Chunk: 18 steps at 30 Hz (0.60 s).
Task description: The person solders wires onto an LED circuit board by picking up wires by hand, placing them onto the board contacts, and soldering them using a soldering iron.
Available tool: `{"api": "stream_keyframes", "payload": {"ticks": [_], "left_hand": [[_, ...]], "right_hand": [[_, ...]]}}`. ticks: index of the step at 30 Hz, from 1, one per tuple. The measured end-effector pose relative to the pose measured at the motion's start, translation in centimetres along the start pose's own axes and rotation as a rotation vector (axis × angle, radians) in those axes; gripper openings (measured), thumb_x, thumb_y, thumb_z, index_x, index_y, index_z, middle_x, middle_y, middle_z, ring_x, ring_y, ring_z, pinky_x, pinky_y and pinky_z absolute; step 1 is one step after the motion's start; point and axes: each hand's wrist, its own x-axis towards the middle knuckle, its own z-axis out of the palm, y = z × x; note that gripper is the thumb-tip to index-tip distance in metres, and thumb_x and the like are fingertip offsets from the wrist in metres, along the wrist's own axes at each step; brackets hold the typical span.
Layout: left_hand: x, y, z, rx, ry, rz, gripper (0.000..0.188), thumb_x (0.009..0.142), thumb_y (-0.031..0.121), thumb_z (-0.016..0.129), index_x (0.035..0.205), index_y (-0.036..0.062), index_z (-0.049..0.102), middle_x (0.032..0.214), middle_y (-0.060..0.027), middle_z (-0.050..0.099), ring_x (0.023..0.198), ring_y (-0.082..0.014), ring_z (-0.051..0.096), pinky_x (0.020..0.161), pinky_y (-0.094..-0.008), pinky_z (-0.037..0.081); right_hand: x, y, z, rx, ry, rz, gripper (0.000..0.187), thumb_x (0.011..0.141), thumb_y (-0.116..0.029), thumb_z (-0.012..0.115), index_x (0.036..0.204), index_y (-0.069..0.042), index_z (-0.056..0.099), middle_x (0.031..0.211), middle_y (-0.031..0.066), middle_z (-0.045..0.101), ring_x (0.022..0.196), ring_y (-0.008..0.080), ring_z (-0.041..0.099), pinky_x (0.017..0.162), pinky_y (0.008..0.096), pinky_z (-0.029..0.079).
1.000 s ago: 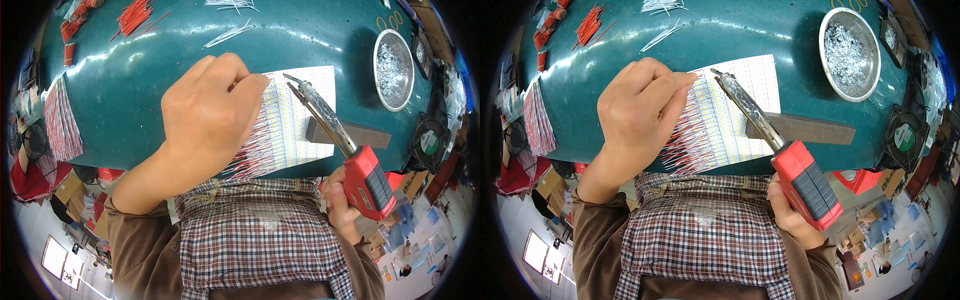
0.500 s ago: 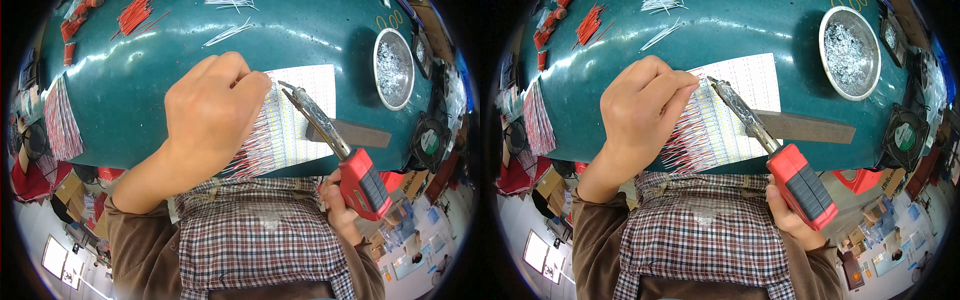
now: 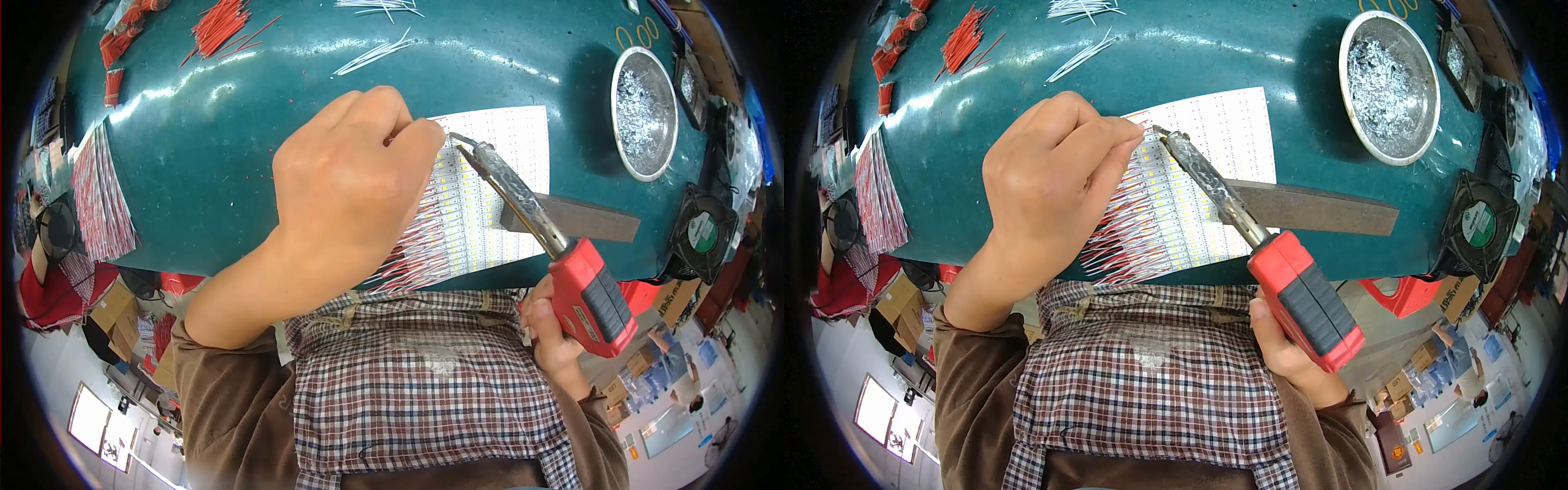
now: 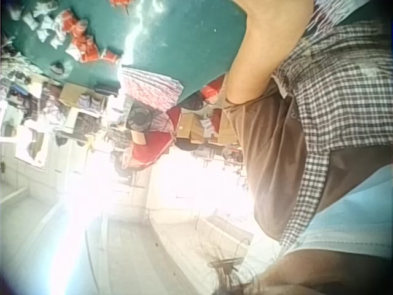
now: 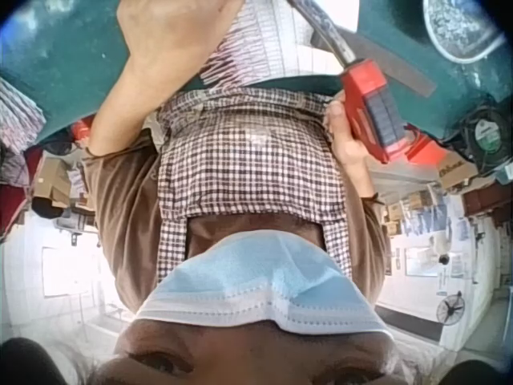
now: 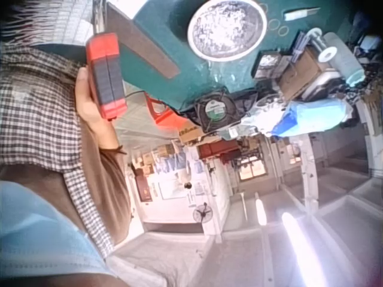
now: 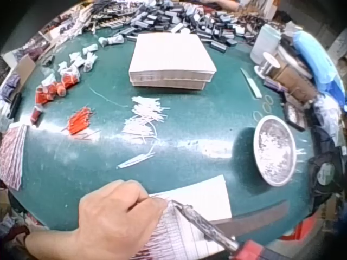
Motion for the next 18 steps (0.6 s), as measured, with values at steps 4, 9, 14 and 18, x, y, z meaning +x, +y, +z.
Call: {"api": "stream_keyframes", "payload": {"ticks": [4, 9, 14, 18], "left_hand": [[0.0, 0.1, 0.0, -0.007, 0.006, -0.004, 0.015, 0.074, 0.001, 0.082, 0.085, 0.0073, 0.075, 0.073, -0.0038, 0.059, 0.064, -0.0208, 0.059, 0.055, -0.0338, 0.046], [0.0, 0.0, -0.2, 0.001, -0.01, -0.004, 0.015, 0.074, 0.001, 0.082, 0.086, 0.0077, 0.076, 0.073, -0.0038, 0.058, 0.064, -0.0211, 0.059, 0.055, -0.0337, 0.046], [0.0, -0.1, -1.2, 0.041, -0.036, -0.012, 0.014, 0.075, 0.002, 0.081, 0.087, 0.0077, 0.076, 0.075, -0.0045, 0.061, 0.066, -0.0221, 0.061, 0.056, -0.0331, 0.047], [0.4, -1.8, -3.6, 0.097, 0.021, -0.124, 0.009, 0.083, 0.01, 0.08, 0.092, 0.0099, 0.077, 0.088, -0.005, 0.07, 0.07, -0.0195, 0.064, 0.061, -0.0319, 0.05]], "right_hand": [[-0.3, 0.5, -0.5, 0.07, -0.001, -0.02, 0.015, 0.098, -0.011, 0.062, 0.1, 0.001, 0.054, 0.073, 0.0072, 0.053, 0.049, 0.0097, 0.043, 0.05, 0.0266, 0.041], [-0.7, 0.8, -0.5, 0.037, 0.002, 0.005, 0.021, 0.099, -0.013, 0.062, 0.111, 0.002, 0.054, 0.067, 0.0045, 0.051, 0.047, 0.0093, 0.042, 0.05, 0.0275, 0.041], [-0.6, 0.0, 0.0, 0.068, 0.02, 0.014, 0.024, 0.098, -0.012, 0.062, 0.114, 0.003, 0.053, 0.064, 0.0029, 0.049, 0.046, 0.0092, 0.041, 0.05, 0.0274, 0.041], [-2.1, -0.2, -0.2, 0.098, 0.084, 0.007, 0.024, 0.098, -0.011, 0.062, 0.115, 0.003, 0.052, 0.063, 0.0028, 0.048, 0.046, 0.0089, 0.041, 0.05, 0.027, 0.04]]}}
